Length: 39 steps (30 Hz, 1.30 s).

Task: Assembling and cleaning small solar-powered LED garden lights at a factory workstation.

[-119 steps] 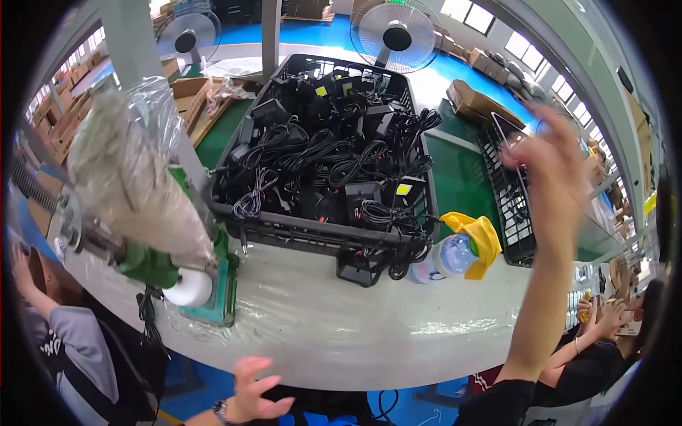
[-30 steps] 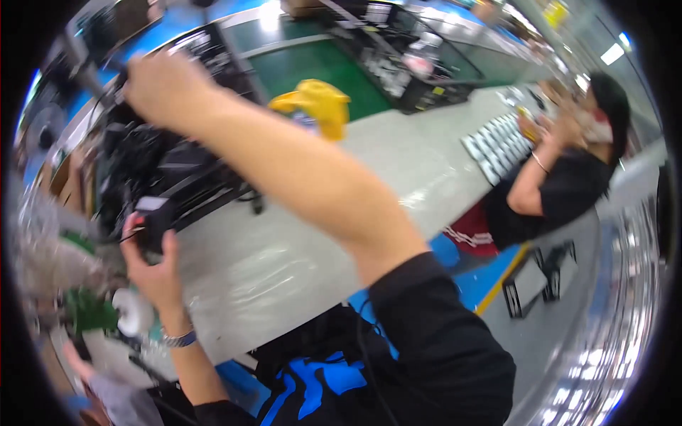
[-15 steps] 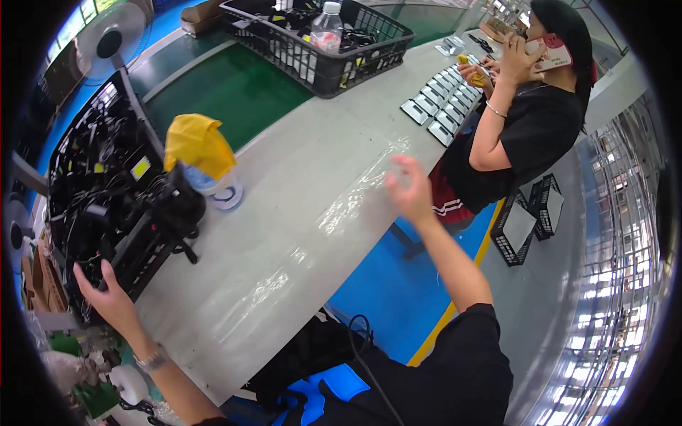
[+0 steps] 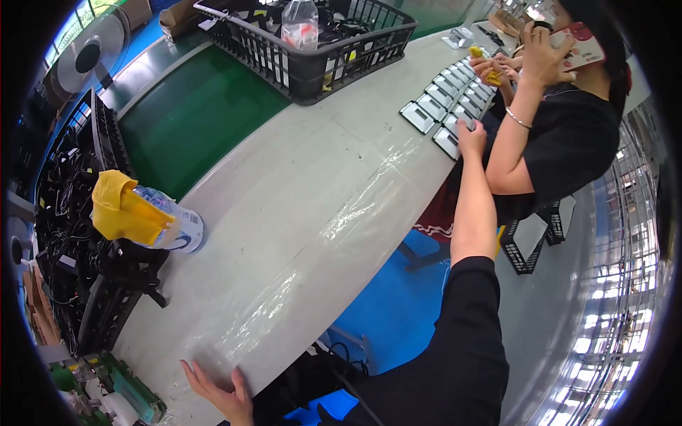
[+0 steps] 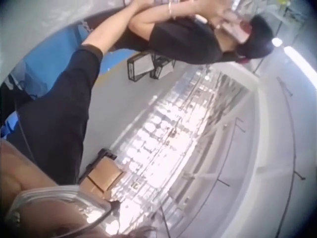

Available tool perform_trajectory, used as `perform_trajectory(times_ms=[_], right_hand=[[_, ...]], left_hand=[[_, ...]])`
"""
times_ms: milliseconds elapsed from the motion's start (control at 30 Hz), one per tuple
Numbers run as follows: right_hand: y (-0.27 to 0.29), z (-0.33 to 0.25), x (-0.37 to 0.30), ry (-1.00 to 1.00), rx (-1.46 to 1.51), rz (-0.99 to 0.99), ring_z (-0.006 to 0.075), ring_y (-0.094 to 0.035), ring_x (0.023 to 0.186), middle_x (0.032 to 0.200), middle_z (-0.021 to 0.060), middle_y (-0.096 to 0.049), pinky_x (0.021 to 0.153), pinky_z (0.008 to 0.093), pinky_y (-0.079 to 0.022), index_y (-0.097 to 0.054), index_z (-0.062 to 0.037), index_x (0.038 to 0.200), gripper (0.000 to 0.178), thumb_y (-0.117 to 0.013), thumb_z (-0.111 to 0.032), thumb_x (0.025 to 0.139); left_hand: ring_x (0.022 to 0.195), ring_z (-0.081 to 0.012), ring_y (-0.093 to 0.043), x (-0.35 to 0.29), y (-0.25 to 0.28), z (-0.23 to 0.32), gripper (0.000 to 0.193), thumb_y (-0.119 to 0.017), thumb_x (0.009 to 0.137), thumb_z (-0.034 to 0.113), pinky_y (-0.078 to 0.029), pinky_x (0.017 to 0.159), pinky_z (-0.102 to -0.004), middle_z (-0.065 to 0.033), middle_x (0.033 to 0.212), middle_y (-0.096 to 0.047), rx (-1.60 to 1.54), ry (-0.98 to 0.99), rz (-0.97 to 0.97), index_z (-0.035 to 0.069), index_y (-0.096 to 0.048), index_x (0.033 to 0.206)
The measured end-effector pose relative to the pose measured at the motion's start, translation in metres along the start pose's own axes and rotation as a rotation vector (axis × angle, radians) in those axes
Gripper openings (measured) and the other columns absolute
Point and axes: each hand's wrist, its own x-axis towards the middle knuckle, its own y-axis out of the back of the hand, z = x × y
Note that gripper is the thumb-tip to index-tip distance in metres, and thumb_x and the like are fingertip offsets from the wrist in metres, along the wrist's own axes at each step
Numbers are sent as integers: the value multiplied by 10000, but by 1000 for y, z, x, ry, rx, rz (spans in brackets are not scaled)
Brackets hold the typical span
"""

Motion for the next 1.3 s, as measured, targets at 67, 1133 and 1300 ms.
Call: perform_trajectory(times_ms=[67, 1133, 1300], right_hand=[[-7, -2, 13, 41, -10, 24, 376, -529, 1173, 1247, 234, -564, 994, 417, -425, -594, -40, 1217, 656, -689, -507, 766], [45, -119, -182, -110, -222, -187, 374, -432, 1240, 1349, 153, -491, 1045, 442, -360, -539, -149, 1296, 621, -606, -482, 776], [77, -167, -276, -133, -246, -159, 361, -458, 1209, 1286, 189, -531, 1044, 425, -351, -567, -147, 1250, 606, -608, -518, 773]], left_hand=[[1398, -406, -221, 5, -1, 4, 749, -625, 843, 210, -176, 1138, -481, -254, 1527, -200, 54, -47, 3, -18, -264, 1458], [1338, -442, -306, 11, 12, 8, 793, -730, 753, 261, -255, 1090, -491, -287, 1477, -279, -184, -167, -74, -10, -370, 1405], [1307, -436, -343, 17, 11, 2, 746, -731, 754, 242, -300, 1062, -496, -294, 1448, -306, -322, -280, -35, 1, -408, 1382]])
